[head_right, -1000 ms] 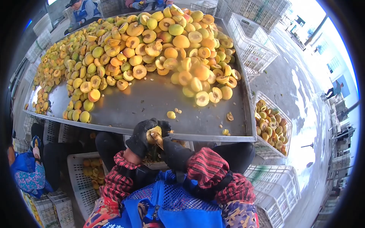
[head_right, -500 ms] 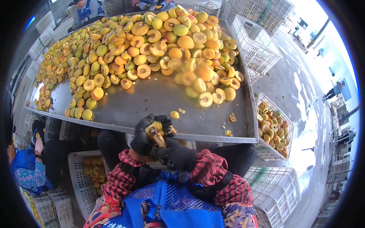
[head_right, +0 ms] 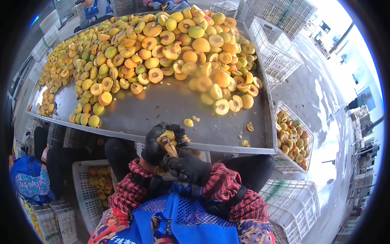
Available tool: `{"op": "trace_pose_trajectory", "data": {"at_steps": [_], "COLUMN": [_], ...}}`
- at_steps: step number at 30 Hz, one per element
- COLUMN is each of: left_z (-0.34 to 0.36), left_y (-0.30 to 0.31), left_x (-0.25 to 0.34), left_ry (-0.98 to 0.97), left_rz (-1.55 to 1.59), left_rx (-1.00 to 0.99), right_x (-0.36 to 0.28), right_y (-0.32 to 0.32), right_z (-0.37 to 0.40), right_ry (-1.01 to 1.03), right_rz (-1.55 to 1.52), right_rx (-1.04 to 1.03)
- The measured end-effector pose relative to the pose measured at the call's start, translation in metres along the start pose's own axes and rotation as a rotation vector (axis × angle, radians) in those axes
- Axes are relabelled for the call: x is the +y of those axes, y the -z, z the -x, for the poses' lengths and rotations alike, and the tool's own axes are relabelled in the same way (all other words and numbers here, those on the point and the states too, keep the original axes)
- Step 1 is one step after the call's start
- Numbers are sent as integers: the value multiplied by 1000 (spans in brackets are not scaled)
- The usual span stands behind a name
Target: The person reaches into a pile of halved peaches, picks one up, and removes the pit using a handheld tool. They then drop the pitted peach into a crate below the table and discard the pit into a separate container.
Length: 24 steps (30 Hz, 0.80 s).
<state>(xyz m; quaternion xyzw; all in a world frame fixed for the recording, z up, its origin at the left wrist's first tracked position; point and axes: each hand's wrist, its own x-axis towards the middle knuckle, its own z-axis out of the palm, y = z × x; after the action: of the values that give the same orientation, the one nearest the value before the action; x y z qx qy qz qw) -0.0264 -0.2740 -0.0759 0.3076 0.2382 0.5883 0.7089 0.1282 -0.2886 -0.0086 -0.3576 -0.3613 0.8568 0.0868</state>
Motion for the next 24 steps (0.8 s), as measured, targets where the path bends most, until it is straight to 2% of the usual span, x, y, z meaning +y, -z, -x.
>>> {"op": "trace_pose_trajectory", "data": {"at_steps": [2, 5, 8, 10, 11, 14, 17, 20, 24], "left_z": [1, 0, -7, -9, -8, -5, -5, -12, -17], "left_y": [-7, -10, 14, 15, 13, 0, -3, -13, -24], "left_x": [5, 7, -1, -1, 0, 5, -8, -17, -19], "left_ry": [-102, -5, 41, 39, 41, 73, -64, -17, -43], "left_rz": [-112, -35, -350, -471, -427, -123, -20, 393, 487], "left_rx": [-28, -34, -132, -150, -136, -67, 19, 182, 202], "right_x": [5, 7, 15, 10, 6, -5, 4, 13, 28], "right_y": [6, 9, 9, 10, 10, 3, -2, 1, 13], "right_z": [-1, -3, -4, -3, -2, 2, 0, -5, -8], "right_ry": [61, 120, 90, 4, -38, -62, 39, 88, 173], "right_rz": [-56, 128, 232, 310, 352, 125, -42, -187, -271], "right_rx": [-62, -15, 133, 154, 163, 75, 39, -17, -96]}}
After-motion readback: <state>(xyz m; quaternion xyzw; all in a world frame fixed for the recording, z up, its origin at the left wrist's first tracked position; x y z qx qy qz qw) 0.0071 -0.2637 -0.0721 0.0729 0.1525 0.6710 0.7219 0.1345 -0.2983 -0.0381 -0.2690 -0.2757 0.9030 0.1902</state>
